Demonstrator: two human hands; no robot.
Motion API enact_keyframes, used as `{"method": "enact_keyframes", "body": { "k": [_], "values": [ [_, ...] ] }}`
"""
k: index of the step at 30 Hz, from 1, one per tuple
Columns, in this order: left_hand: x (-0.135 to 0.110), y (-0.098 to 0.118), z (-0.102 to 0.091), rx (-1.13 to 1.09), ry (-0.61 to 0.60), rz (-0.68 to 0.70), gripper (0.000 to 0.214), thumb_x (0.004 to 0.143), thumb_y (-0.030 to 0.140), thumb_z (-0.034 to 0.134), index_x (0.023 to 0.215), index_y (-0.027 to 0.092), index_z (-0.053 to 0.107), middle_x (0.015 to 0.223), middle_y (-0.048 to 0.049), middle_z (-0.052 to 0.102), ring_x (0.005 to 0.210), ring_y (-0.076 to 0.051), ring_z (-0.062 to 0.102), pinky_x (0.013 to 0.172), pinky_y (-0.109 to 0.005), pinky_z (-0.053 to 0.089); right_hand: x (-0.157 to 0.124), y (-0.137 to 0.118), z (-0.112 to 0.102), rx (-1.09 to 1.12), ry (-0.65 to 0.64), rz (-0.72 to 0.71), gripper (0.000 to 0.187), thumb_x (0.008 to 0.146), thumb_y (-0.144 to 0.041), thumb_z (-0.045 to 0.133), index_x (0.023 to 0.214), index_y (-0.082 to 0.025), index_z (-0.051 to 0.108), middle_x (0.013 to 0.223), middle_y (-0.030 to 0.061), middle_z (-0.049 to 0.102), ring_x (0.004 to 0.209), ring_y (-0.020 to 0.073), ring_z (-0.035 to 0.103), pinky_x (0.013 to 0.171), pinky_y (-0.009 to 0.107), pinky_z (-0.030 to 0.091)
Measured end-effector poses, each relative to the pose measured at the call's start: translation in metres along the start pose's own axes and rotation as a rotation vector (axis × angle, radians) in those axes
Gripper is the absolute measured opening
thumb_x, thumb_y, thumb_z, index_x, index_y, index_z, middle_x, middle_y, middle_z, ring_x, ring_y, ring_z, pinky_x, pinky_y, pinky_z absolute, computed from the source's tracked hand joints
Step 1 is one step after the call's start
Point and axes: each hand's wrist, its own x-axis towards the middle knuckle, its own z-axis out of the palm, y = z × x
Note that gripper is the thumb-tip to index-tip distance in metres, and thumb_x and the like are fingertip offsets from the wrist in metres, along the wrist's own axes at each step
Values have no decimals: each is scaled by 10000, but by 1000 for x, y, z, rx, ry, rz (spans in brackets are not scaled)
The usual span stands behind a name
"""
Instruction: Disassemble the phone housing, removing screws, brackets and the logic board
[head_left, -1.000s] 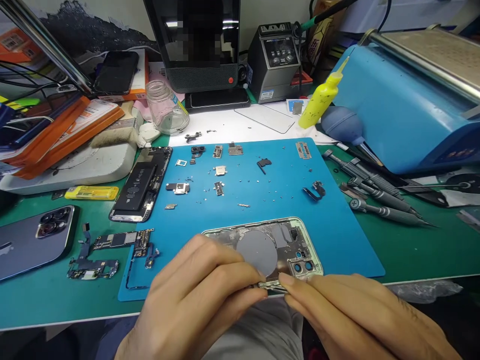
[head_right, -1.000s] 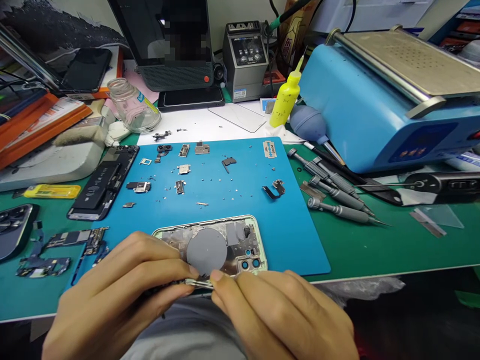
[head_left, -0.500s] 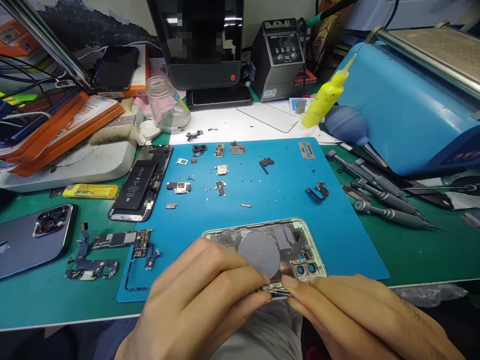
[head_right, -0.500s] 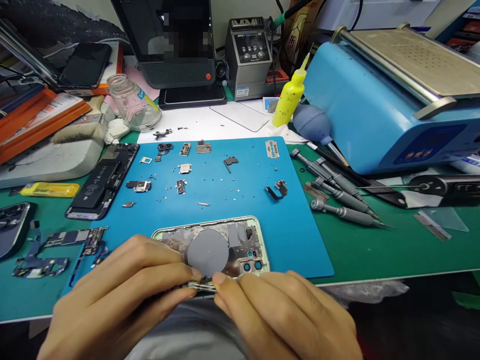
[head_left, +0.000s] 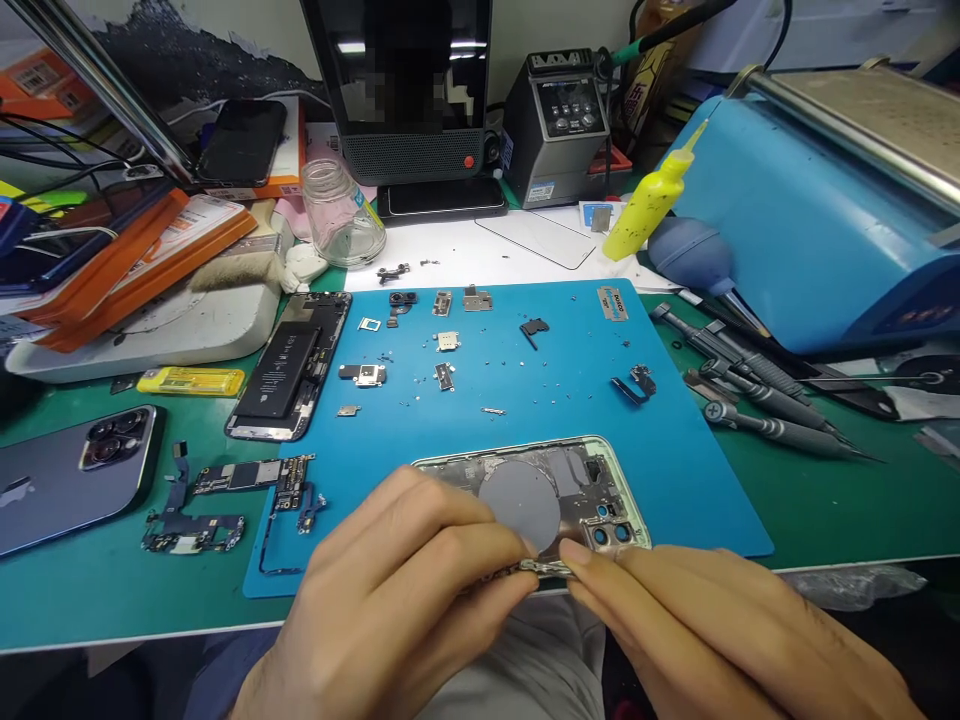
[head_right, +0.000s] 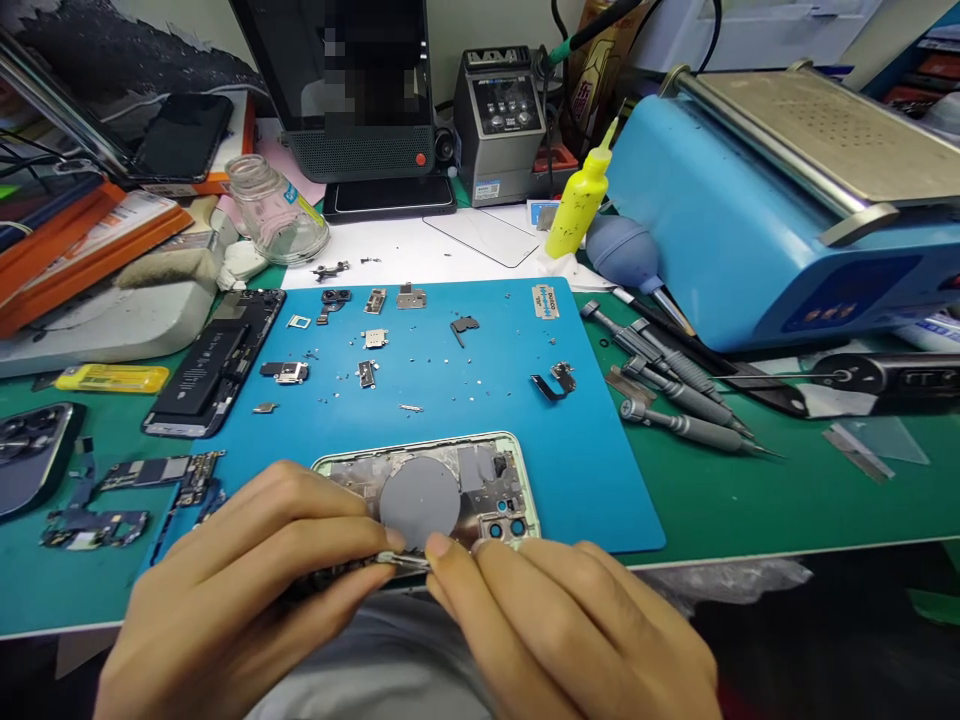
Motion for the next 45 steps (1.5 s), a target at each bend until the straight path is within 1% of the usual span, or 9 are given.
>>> {"method": "enact_keyframes", "body": {
  "k": [3, 6, 9, 16, 22, 31, 37, 42, 45],
  "values": [
    [1, 0, 0, 18, 7, 13, 120, 1176, 169, 705, 1090, 177, 788, 952, 9, 806, 870, -74, 734, 848, -170, 590, 13, 0, -3, 8, 27, -26, 445, 1266, -422, 450, 1407, -238, 831, 1118, 45, 907, 1042, 203, 881, 879, 319, 716],
    [3, 1, 1, 22, -7, 8, 135, 1182, 166, 682, 1089, 197, 774, 951, 13, 800, 869, -81, 741, 829, -175, 598, 29, 1, -9, -13, 48, -57, 232, 1196, -202, 631, 1239, -209, 859, 1021, 3, 898, 920, 113, 859, 857, 216, 680],
    [6, 3, 0, 9, -34, -11, 124, 1162, 130, 691, 1105, 213, 764, 970, 20, 792, 887, -83, 742, 845, -168, 597, 39, 4, -15, -13, 37, -103, 178, 1109, -57, 724, 1139, -164, 863, 992, 5, 892, 886, 80, 846, 845, 173, 668],
    [0, 4, -3, 4, -110, -33, 215, 1120, 68, 722, 1233, 250, 735, 1092, 16, 791, 1003, -99, 746, 919, -183, 602, 38, 8, -20, 16, 76, -90, 204, 1086, -24, 749, 1214, -152, 844, 1030, 5, 879, 929, 81, 826, 859, 173, 658],
    [-1, 5, 0, -58, -125, -43, 193, 1130, 103, 744, 1254, 251, 736, 1110, 16, 797, 1022, -90, 746, 939, -170, 600, 27, 8, -17, 6, 253, 98, 249, 1080, -22, 687, 1226, -151, 841, 1109, 44, 785, 996, 118, 746, 939, 230, 631],
    [17, 16, 10, -117, -53, -34, 63, 1174, 208, 721, 1194, 237, 773, 1044, 7, 832, 945, -98, 810, 831, -192, 636, 27, -3, -17, 190, 171, 169, 308, 1033, -82, 828, 1318, -192, 791, 1048, 16, 805, 875, 104, 779, 764, 176, 677],
    [22, 15, 22, -181, -45, -38, 79, 1159, 186, 738, 1208, 219, 790, 1070, -2, 838, 975, -99, 813, 861, -183, 643, 22, -1, -18, -63, 258, 46, 308, 983, -11, 874, 1230, -193, 843, 1022, -3, 857, 872, 77, 832, 828, 154, 664],
    [23, 14, 24, -206, -63, -42, 96, 1154, 165, 737, 1212, 223, 786, 1080, 0, 833, 987, -99, 803, 876, -185, 637, 13, -7, -19, -124, 256, 72, 360, 991, -71, 902, 1305, -242, 866, 1097, -19, 885, 918, 84, 852, 948, 162, 652],
    [24, 15, 22, -209, -74, -43, 88, 1152, 166, 740, 1193, 223, 793, 1067, 4, 834, 968, -96, 800, 869, -179, 632, 13, -9, -20, -131, 261, 98, 362, 1003, -74, 885, 1302, -277, 874, 1094, -39, 890, 902, 86, 855, 925, 164, 658]
  ]
}}
